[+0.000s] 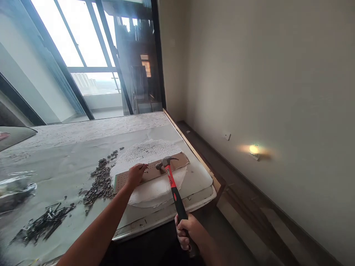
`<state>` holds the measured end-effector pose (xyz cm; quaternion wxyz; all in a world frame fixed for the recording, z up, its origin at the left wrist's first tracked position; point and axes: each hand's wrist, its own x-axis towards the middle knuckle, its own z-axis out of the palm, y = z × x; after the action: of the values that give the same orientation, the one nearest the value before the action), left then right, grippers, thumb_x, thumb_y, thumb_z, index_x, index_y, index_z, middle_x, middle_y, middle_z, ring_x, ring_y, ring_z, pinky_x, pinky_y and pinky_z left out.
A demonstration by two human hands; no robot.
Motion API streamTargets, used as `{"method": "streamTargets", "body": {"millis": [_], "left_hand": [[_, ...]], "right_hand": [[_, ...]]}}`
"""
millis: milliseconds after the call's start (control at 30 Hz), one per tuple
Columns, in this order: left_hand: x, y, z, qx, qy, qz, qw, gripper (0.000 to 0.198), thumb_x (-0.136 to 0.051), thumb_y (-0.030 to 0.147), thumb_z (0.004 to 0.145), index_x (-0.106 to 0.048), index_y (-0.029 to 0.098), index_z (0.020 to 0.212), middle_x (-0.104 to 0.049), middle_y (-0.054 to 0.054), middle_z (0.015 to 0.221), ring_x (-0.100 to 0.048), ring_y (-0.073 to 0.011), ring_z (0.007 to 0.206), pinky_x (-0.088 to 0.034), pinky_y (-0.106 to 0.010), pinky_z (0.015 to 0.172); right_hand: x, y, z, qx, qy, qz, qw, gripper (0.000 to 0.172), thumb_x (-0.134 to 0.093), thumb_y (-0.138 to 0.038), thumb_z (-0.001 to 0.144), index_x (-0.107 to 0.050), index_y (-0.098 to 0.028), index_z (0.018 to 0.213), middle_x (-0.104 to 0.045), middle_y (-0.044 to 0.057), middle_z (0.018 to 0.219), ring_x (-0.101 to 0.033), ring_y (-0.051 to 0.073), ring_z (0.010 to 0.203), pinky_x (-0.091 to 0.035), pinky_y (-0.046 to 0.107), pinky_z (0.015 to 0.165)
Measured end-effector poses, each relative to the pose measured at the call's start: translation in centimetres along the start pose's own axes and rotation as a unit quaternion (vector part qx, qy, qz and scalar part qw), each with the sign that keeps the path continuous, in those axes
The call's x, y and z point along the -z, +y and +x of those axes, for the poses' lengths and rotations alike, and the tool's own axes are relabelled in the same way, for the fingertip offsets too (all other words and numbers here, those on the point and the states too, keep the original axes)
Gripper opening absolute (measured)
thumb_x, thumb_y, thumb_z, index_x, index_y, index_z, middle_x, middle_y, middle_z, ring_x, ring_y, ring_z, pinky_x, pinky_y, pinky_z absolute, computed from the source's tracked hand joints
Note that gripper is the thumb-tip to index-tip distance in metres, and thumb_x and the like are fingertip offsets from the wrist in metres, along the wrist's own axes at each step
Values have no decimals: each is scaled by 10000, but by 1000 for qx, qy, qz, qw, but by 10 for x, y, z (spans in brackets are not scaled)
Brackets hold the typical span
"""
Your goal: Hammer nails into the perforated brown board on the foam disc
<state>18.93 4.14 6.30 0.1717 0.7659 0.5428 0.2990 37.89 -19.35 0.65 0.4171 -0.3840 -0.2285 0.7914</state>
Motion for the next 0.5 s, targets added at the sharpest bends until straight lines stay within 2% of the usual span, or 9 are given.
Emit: {"method": "streamTargets", "body": {"millis": [200, 500], "left_hand": [[-10, -9, 4, -25, -16, 75, 997, 410, -405, 419, 839, -630, 178, 595, -649, -61, 667, -553, -171, 637, -371, -265, 609], [-15, -10, 8, -24, -21, 117, 993, 371, -416, 362, 849, -616, 168, 604, -627, -47, 660, -544, -156, 654, -358, -260, 639]], "right_hand": [[7, 4, 3, 3, -2, 1, 1000, 152, -449, -188, 525, -435, -216, 674, -356, -116, 389, -278, 53, 280, -219, 155, 256], [18, 8, 6, -2, -18, -6, 1000, 139, -456, -203, 549, -441, -216, 687, -371, -114, 399, -297, 61, 283, -263, 168, 260]]}}
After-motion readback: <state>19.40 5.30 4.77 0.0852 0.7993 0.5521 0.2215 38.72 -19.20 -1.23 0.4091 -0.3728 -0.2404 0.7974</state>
